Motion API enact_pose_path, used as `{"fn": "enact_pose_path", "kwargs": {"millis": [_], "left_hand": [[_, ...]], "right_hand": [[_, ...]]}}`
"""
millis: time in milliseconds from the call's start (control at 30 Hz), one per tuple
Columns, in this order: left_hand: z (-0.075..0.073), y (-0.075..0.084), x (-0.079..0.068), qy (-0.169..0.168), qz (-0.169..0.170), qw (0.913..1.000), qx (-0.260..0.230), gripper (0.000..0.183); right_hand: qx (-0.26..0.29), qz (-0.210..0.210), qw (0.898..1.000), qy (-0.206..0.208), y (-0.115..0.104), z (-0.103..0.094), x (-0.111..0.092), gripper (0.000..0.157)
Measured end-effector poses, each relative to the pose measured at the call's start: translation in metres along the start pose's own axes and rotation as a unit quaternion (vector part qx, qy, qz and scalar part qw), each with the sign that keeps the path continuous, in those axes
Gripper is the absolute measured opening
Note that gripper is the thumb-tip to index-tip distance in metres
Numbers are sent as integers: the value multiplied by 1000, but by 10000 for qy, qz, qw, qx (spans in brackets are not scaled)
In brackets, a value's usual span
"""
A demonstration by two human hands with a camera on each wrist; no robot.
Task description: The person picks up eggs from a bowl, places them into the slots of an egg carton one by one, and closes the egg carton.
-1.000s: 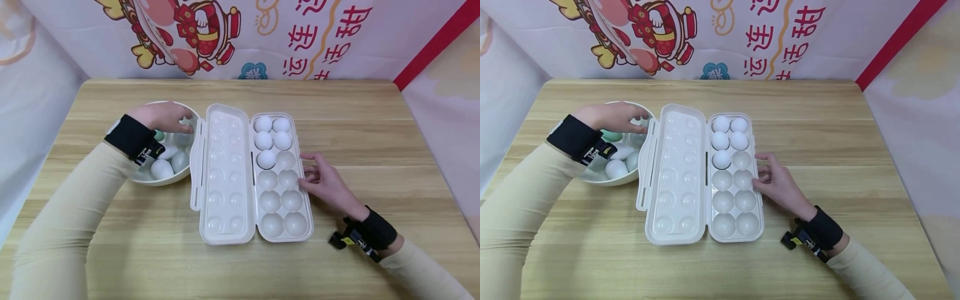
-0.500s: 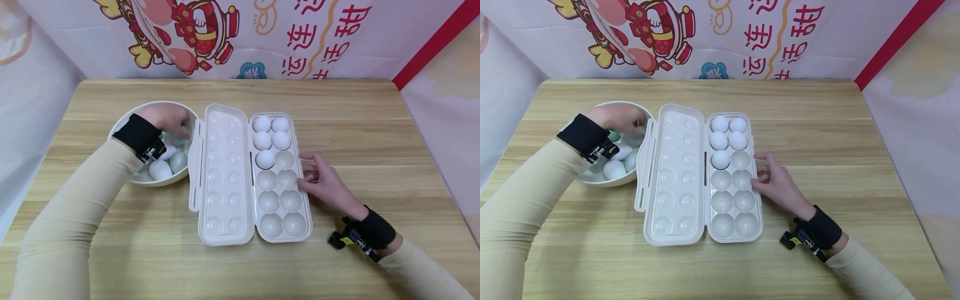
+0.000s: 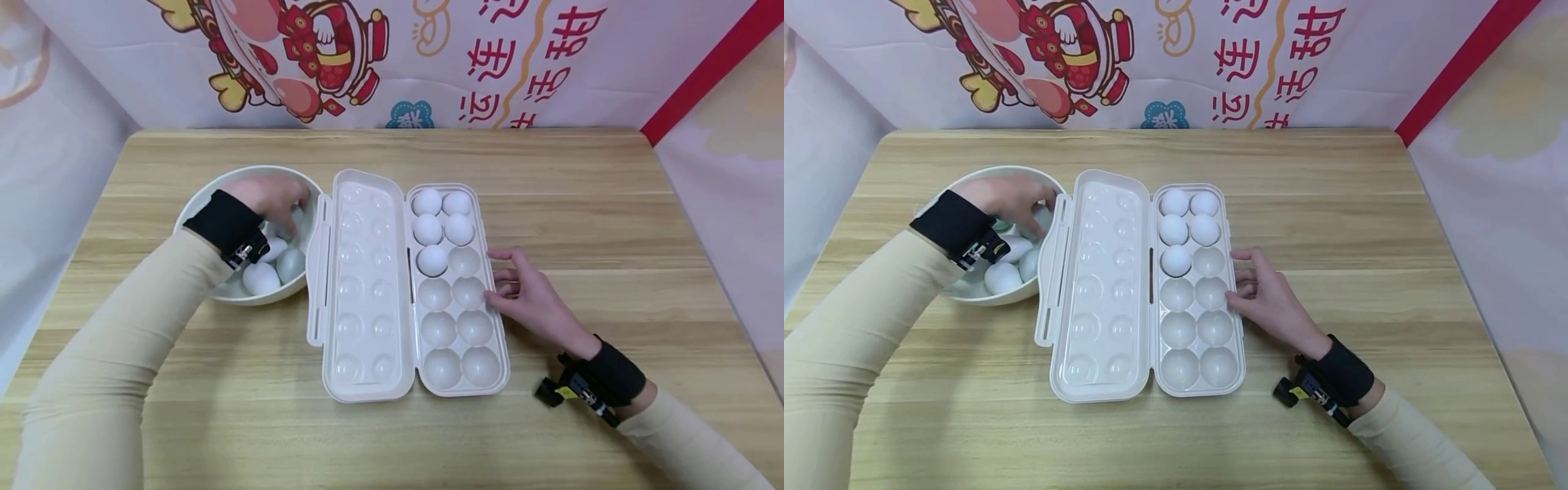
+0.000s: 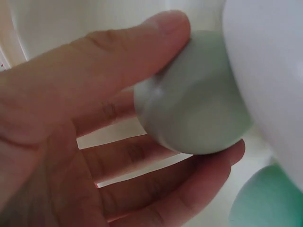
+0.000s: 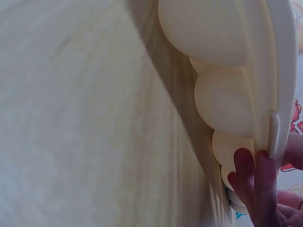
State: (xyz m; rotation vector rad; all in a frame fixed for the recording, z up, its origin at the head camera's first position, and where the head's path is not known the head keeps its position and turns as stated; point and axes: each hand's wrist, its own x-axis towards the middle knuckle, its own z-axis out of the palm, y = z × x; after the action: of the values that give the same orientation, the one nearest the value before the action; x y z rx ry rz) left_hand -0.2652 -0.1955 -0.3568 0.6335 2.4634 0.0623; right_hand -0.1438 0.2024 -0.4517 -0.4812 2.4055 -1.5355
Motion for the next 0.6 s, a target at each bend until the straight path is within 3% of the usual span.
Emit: {"fn": "enact_pose_path", "kwargs": {"millis": [233,600], "left_hand": [[0,1,-2,12,211,9998,-59,37],[-7,10,-14,-75,105,9999,-58,39]], "right_hand": [[29,8,10000,-6,0,0,-1,57],[67,39,10000,-7,0,-1,0,57]]}}
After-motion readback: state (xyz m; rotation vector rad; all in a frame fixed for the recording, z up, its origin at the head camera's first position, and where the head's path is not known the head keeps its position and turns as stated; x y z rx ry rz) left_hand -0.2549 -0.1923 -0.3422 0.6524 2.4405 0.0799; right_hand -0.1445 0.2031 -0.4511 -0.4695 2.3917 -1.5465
